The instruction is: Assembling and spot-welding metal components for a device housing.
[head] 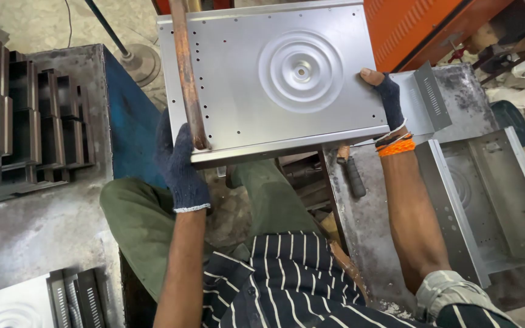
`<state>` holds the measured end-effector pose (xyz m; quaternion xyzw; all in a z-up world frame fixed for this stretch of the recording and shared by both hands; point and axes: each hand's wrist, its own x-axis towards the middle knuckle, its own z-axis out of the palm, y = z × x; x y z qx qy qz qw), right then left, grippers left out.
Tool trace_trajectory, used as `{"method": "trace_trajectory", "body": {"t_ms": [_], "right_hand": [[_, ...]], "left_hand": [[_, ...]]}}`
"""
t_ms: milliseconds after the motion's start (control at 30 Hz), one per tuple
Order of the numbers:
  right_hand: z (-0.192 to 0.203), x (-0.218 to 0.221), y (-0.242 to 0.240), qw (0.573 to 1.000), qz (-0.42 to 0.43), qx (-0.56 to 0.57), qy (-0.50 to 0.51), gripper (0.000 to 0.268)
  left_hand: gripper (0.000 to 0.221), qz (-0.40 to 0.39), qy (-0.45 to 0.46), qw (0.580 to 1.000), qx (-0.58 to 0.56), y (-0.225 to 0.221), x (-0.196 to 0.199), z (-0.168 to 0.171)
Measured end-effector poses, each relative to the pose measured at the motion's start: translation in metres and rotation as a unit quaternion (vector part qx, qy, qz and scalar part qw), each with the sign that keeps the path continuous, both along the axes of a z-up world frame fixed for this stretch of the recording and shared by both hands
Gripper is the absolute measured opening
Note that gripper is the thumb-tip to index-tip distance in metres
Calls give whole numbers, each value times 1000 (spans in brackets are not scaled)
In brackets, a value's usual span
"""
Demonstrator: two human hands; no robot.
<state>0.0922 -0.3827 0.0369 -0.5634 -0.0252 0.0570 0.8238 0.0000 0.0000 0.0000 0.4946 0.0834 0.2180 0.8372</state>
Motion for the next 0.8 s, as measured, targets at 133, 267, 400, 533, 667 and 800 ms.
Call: {"method": "trace_trajectory", "body": {"t_ms": [133, 267, 400, 533, 667, 800], "right_hand": [[1, -1, 3, 1000, 4, 20, 8, 51], [1, -2, 3, 1000, 9, 28, 9, 50], [-23, 12, -15, 1000, -12, -11, -16, 49], [-2, -2, 1, 999, 9, 46, 22, 47], [1, -3, 2, 999, 15, 41, 10, 45], [-2, 4, -1, 998, 24, 57, 8, 42]], "left_hand": [[51, 12, -13, 1000, 22, 0, -4, -1], [51, -3, -76, 996, 48, 0, -3, -7], [48, 44, -26, 998, 38, -4, 6, -8], [47, 47, 0, 999, 9, -6, 2, 9], [47, 41, -19, 999, -26, -7, 3, 15], [47, 46, -20, 998, -28, -6, 6, 8]]}}
